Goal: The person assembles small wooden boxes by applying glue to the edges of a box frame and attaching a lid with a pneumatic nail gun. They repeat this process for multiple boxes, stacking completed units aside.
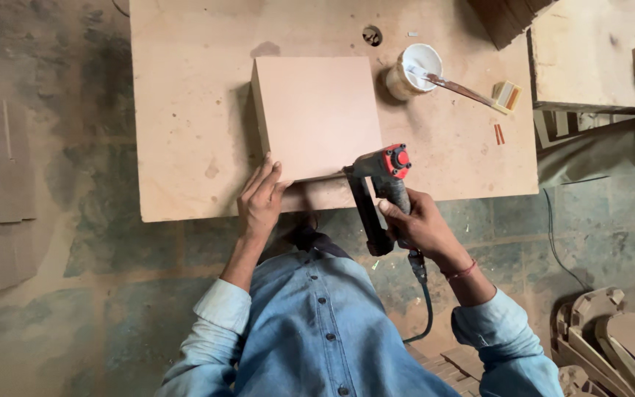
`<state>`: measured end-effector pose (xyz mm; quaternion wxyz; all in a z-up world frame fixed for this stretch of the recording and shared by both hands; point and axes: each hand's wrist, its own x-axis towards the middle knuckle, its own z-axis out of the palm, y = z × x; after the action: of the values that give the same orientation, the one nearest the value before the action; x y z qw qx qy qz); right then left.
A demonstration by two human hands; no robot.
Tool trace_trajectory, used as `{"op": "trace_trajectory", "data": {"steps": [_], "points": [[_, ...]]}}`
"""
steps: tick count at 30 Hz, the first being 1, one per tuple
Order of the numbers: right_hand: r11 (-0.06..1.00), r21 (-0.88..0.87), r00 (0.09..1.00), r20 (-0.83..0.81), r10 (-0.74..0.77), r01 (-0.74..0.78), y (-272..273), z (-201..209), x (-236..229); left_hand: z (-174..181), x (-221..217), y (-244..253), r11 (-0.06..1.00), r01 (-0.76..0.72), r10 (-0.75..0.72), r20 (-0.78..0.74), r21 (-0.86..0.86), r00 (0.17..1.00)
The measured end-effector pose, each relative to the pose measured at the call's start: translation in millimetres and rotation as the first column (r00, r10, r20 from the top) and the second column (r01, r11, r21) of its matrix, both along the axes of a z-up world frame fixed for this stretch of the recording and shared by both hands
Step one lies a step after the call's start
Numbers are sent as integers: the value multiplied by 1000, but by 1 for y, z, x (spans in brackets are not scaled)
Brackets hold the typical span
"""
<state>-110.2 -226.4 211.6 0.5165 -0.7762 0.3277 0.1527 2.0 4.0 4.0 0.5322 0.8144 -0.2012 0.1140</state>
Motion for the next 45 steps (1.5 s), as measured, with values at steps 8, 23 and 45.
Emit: {"op": "trace_trajectory", "data": {"steps": [8,23,45], "points": [[998,-43,999,-32,36,-37,19,7,8,-5,0,-1,1000,-8,10,69,-26,998],[995,24,995,37,97,-98,55,3,14,-4,9,14,962,125,-167,-161,-244,973],[981,-40,982,-4,191,-191,85,0,28,-2,13,20,939,189,-234,-130,-288,963]]}}
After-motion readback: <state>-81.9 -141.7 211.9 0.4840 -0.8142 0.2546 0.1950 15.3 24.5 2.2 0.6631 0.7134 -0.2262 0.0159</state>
